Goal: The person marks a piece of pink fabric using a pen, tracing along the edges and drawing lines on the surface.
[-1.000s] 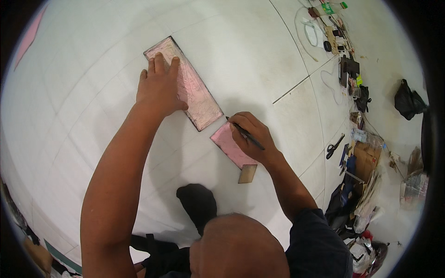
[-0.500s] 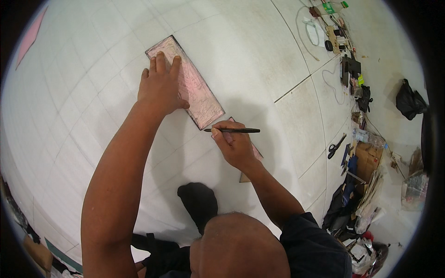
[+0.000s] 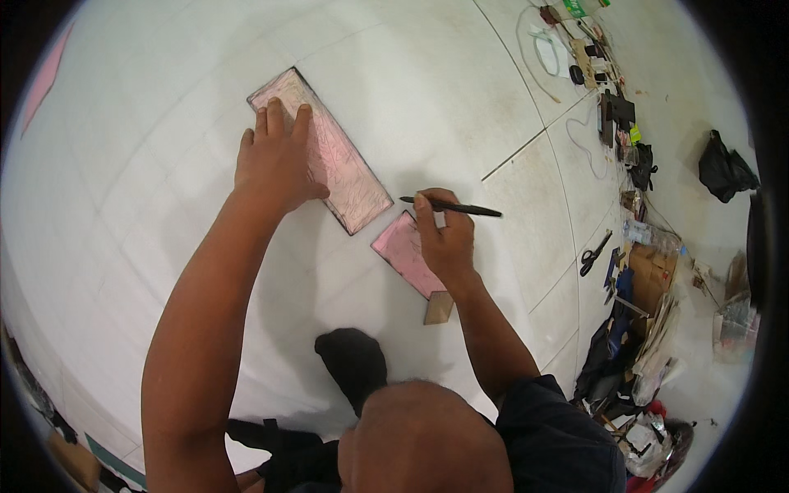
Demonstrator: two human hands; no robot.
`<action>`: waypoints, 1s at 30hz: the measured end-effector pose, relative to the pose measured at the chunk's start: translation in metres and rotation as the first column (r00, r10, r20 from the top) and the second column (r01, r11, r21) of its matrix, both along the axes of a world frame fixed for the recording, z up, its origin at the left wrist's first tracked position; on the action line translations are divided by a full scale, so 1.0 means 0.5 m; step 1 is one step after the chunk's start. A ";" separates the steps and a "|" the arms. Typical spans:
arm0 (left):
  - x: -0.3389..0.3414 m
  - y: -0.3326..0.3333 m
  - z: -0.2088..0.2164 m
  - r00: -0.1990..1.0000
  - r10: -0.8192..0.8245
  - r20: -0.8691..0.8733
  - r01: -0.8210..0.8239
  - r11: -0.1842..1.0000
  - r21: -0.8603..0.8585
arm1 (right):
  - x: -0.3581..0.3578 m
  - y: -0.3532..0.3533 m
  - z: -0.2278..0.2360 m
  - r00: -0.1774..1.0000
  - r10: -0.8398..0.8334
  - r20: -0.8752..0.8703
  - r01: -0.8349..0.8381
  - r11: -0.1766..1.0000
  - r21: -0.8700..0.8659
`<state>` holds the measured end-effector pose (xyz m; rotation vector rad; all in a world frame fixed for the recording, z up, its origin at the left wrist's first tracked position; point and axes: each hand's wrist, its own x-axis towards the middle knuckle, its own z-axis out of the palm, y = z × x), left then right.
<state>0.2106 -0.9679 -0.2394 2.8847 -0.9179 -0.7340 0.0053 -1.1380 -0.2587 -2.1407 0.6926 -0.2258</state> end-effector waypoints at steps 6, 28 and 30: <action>-0.007 0.056 -0.039 0.996 -0.009 0.084 0.029 0.972 -0.234 | -0.020 -0.011 -0.045 0.986 -0.129 0.107 0.123 0.990 0.065; 0.023 -0.067 -0.096 0.990 -0.022 0.142 0.077 0.917 -0.390 | 0.019 -0.002 -0.085 0.989 0.145 -0.044 -0.146 0.847 -0.512; 0.029 -0.064 -0.096 0.989 -0.011 0.146 0.067 0.921 -0.383 | 0.024 0.002 -0.087 0.990 0.131 -0.047 -0.137 0.852 -0.506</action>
